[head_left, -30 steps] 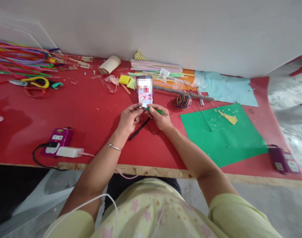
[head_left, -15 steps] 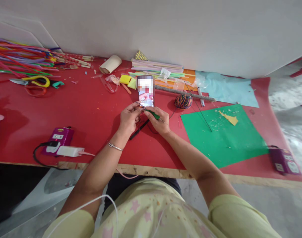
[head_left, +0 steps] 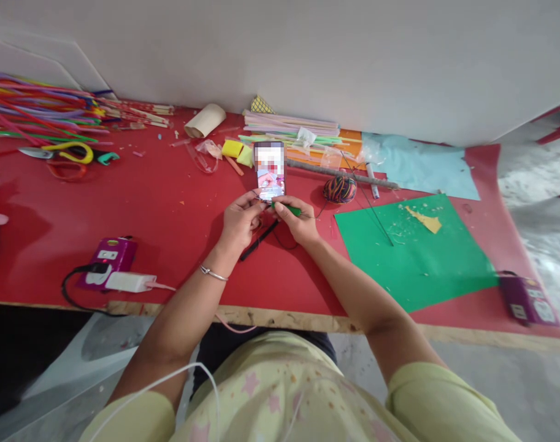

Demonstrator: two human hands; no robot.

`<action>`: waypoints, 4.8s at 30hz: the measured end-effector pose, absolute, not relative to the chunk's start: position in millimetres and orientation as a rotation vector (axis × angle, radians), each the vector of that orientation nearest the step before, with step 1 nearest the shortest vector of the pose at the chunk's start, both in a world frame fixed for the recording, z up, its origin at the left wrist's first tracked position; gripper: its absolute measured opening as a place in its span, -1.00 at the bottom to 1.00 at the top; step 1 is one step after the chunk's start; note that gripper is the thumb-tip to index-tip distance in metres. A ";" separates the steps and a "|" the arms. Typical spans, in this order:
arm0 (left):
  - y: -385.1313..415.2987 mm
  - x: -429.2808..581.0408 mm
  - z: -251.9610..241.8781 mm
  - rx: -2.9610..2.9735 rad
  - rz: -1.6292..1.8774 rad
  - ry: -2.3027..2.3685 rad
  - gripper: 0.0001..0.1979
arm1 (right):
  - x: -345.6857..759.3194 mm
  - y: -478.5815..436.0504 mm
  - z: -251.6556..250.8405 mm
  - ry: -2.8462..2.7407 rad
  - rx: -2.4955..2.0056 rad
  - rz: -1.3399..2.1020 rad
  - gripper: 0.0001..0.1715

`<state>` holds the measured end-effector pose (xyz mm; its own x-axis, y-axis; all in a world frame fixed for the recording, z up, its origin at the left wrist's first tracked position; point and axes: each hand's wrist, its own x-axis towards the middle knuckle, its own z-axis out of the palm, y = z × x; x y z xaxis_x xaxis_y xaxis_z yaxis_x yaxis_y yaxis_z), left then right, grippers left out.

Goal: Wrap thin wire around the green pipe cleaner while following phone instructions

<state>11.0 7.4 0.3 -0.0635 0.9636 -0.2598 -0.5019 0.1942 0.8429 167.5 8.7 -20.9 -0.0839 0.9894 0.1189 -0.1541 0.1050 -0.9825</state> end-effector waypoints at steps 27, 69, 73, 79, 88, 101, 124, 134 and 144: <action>8.2 7.4 -4.5 0.579 1.295 0.917 -0.56 | 170.0 16.8 -31.7 -1.127 -0.852 1.374 -0.64; 6.8 9.3 0.1 0.588 1.271 0.954 -0.58 | 169.6 18.9 -35.7 -1.029 -0.843 1.404 -0.69; 6.9 9.3 0.5 0.581 1.275 0.961 -0.57 | 169.7 18.8 -34.9 -1.033 -0.864 1.402 -0.66; 6.8 9.2 -0.2 0.592 1.271 0.965 -0.59 | 170.2 18.4 -33.1 -1.055 -0.907 1.393 -0.61; 7.0 9.0 0.4 0.586 1.272 0.964 -0.58 | 169.8 18.8 -34.0 -1.053 -0.903 1.385 -0.60; 7.2 8.4 -2.7 0.623 1.275 0.943 -0.58 | 170.0 18.4 -32.0 -1.070 -0.912 1.388 -0.59; 7.2 7.7 -4.3 0.622 1.266 0.957 -0.57 | 170.0 18.7 -33.2 -1.088 -0.935 1.371 -0.54; 7.9 7.6 -5.5 0.635 1.267 0.955 -0.57 | 169.7 18.9 -34.4 -1.083 -0.913 1.372 -0.58; 7.3 9.3 -1.4 0.607 1.271 0.966 -0.59 | 169.3 18.3 -33.1 -1.085 -0.886 1.370 -0.63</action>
<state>9.3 7.3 -1.4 0.0066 0.9657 -0.2597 -0.5088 0.2269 0.8305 169.3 18.3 -33.1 -0.0969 0.9924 0.0763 -0.3022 0.0437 -0.9522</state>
